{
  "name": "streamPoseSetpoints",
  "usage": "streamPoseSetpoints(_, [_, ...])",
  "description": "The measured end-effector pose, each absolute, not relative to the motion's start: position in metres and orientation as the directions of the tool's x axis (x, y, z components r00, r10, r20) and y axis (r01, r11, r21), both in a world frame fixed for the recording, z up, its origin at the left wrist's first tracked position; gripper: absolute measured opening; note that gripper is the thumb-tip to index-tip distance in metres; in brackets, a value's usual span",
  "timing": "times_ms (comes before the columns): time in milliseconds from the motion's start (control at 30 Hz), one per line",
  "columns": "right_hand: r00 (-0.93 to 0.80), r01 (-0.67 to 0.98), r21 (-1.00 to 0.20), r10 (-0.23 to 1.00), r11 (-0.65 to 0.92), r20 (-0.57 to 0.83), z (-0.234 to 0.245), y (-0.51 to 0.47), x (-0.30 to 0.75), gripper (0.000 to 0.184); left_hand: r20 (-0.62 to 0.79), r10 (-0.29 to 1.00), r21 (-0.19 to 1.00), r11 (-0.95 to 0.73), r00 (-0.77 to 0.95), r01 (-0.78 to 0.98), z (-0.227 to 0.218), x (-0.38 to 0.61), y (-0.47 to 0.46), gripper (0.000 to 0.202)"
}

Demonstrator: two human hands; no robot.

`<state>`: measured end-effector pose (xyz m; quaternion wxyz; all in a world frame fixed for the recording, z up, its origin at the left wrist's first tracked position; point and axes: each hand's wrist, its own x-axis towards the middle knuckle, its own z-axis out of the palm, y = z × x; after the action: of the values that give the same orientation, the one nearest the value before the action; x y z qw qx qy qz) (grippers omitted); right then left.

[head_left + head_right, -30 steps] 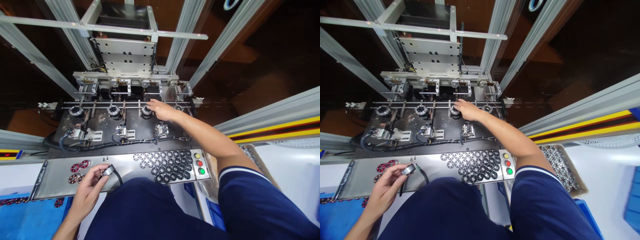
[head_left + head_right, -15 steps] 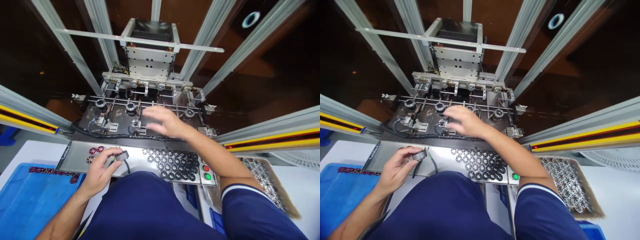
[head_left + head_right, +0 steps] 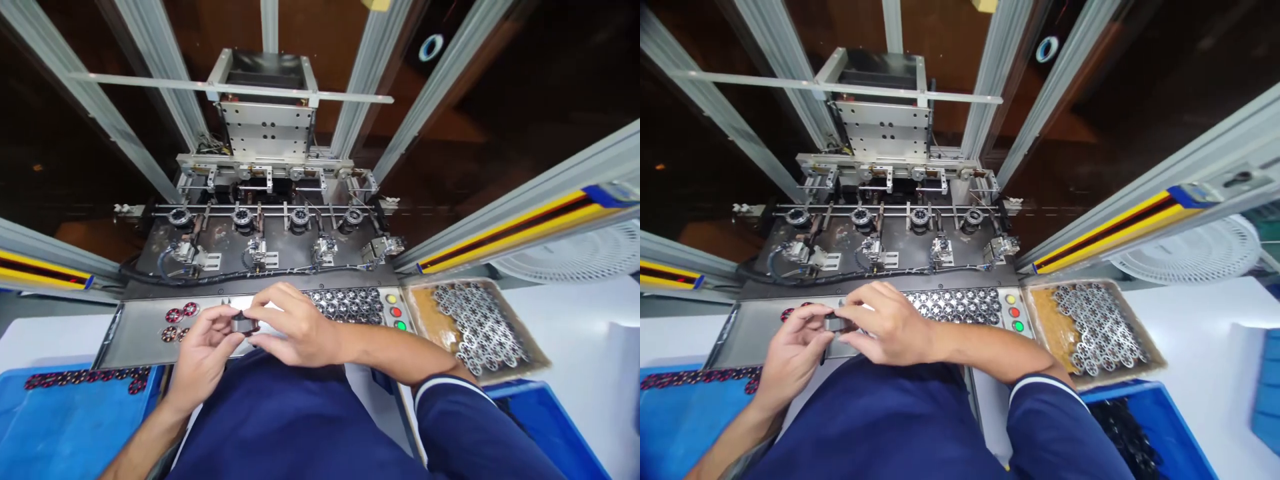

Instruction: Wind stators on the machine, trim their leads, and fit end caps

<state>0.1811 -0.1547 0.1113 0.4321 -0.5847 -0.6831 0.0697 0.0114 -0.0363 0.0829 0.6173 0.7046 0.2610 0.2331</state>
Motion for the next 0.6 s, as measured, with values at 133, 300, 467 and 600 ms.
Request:
streamPoseSetpoints(133, [0.037,0.552,-0.778,0.924,0.3,0.381,0.125,-0.159,0.191,0.02,0.033,0.642,0.961,-0.23,0.766,0.152,0.078,0.003,-0.034,0.035])
streamPoseSetpoints(300, [-0.133,0.372,-0.896,0.969,0.242,0.206,0.129,-0.154,0.207,0.012,0.063,0.56,0.901,-0.388,0.826,0.194,0.069,-0.012,-0.028,0.033])
streamPoseSetpoints(467, [-0.301,0.254,-0.942,0.943,0.22,0.139,0.12,-0.148,0.209,0.01,0.14,0.467,0.828,-0.538,0.873,0.155,0.068,-0.019,-0.019,0.027])
streamPoseSetpoints(600, [-0.386,0.185,-0.956,0.911,0.228,0.143,0.109,-0.139,0.205,0.006,0.17,0.431,0.791,-0.596,0.886,0.138,0.072,-0.019,-0.016,0.026])
